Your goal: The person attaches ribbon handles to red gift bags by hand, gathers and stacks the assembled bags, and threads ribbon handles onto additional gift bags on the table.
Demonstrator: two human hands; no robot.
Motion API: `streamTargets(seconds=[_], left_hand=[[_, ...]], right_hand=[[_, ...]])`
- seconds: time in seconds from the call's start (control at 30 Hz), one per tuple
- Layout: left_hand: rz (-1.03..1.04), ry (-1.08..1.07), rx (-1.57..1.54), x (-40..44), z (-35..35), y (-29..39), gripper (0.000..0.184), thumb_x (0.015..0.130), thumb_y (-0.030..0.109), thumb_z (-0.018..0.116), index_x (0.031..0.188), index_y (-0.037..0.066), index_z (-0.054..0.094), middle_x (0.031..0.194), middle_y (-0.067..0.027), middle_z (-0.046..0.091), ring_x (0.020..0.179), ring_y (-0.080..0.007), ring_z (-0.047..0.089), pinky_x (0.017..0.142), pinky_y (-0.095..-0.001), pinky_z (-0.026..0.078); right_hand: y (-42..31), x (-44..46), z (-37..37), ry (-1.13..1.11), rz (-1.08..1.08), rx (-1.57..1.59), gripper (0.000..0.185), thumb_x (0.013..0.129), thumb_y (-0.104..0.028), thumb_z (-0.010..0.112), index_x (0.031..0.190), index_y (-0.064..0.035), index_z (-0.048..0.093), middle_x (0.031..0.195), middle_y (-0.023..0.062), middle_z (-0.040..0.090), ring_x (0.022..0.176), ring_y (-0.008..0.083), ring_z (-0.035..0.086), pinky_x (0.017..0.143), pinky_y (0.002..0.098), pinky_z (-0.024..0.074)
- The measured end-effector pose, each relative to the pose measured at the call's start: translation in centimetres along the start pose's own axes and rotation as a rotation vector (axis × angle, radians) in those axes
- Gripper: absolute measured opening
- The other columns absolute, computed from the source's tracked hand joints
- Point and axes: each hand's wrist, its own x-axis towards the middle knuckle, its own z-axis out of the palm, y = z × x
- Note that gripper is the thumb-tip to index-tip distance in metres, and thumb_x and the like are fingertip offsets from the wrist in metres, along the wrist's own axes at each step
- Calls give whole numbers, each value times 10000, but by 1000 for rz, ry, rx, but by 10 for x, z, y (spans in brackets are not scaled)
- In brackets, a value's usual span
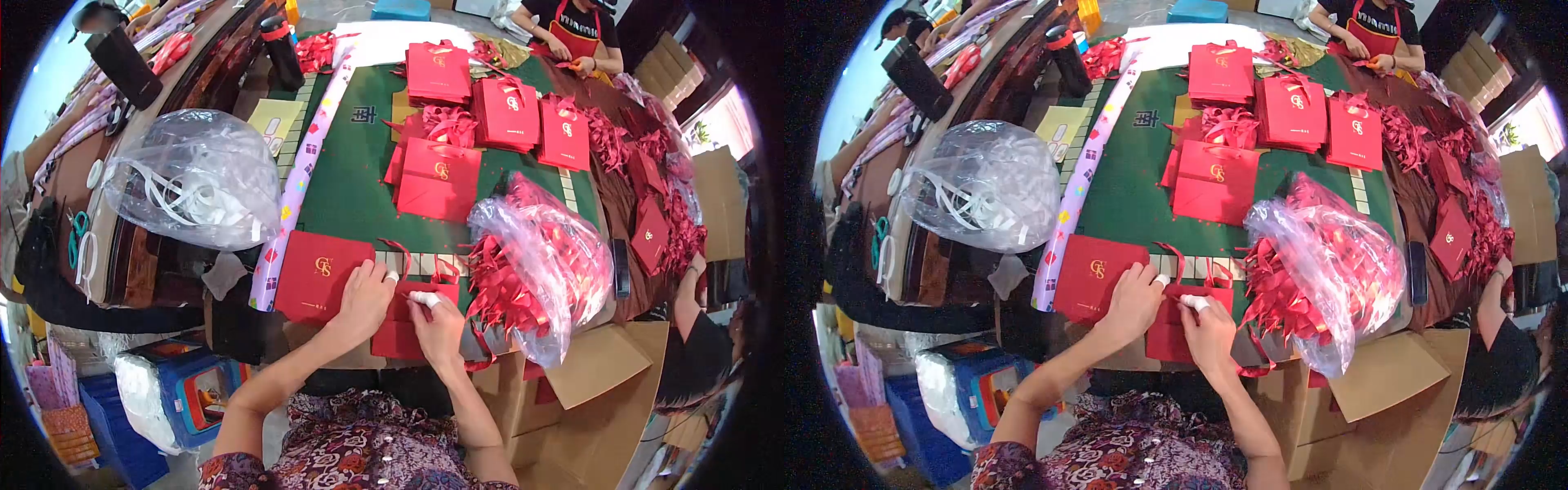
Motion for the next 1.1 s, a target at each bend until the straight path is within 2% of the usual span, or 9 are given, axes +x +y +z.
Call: streamTargets(seconds=[0.07,0.2,0.27,0.47,0.63,0.8,0.97,1.07,1.1], left_hand=[[-3,-5,-59,0,-5,2,227,762,82,711,956,-1,626,1009,-139,552,981,-326,536,840,-413,475],[17,29,-153,-1,-10,5,234,765,68,711,969,2,617,996,-138,550,938,-335,570,793,-421,500],[-15,26,-255,-1,-10,7,120,799,42,603,908,-6,588,954,-151,531,831,-338,603,684,-443,515],[-12,-30,-257,-3,-9,9,152,821,41,649,964,7,607,981,-160,554,892,-356,609,745,-444,524],[-38,-23,-323,-3,-7,13,128,845,39,618,968,12,596,1013,-166,586,925,-369,605,759,-452,522],[-102,-65,-365,-3,2,3,155,852,66,635,991,15,591,983,-182,593,913,-381,606,764,-466,519],[-91,-33,-396,-3,-7,19,215,830,114,694,986,10,590,970,-174,588,900,-371,614,747,-459,521],[-43,50,-367,-8,6,20,235,815,129,721,968,6,592,933,-163,574,877,-351,615,727,-442,523],[-28,82,-356,-9,8,20,235,811,129,729,957,4,593,915,-158,566,861,-341,614,716,-433,524]], right_hand=[[2,-1,7,-5,34,-24,131,798,-90,747,898,-21,696,848,124,694,792,291,673,695,377,522],[-3,0,5,20,58,-40,135,805,-103,747,907,-27,704,848,124,712,780,265,697,701,353,535],[-6,-1,3,13,171,15,142,800,-123,744,887,-23,696,824,128,713,743,253,700,688,345,536],[-8,-1,2,-2,205,-22,133,795,-110,749,857,-15,679,829,136,712,746,248,700,683,342,531],[1,-4,12,1,20,-136,164,786,-97,761,901,-34,664,873,130,687,796,300,661,688,397,518],[-2,8,-5,-25,43,149,211,834,-123,735,1010,-18,686,895,149,684,828,317,659,720,394,522],[2,41,-27,-78,-10,-34,178,864,-203,701,896,-30,728,877,173,647,839,351,651,759,430,517],[20,63,-30,-522,28,-125,247,861,-289,674,900,-59,758,889,185,670,798,364,664,731,442,516],[28,71,-29,-521,28,-124,247,861,-289,674,900,-59,758,889,185,670,798,364,664,731,442,516]])
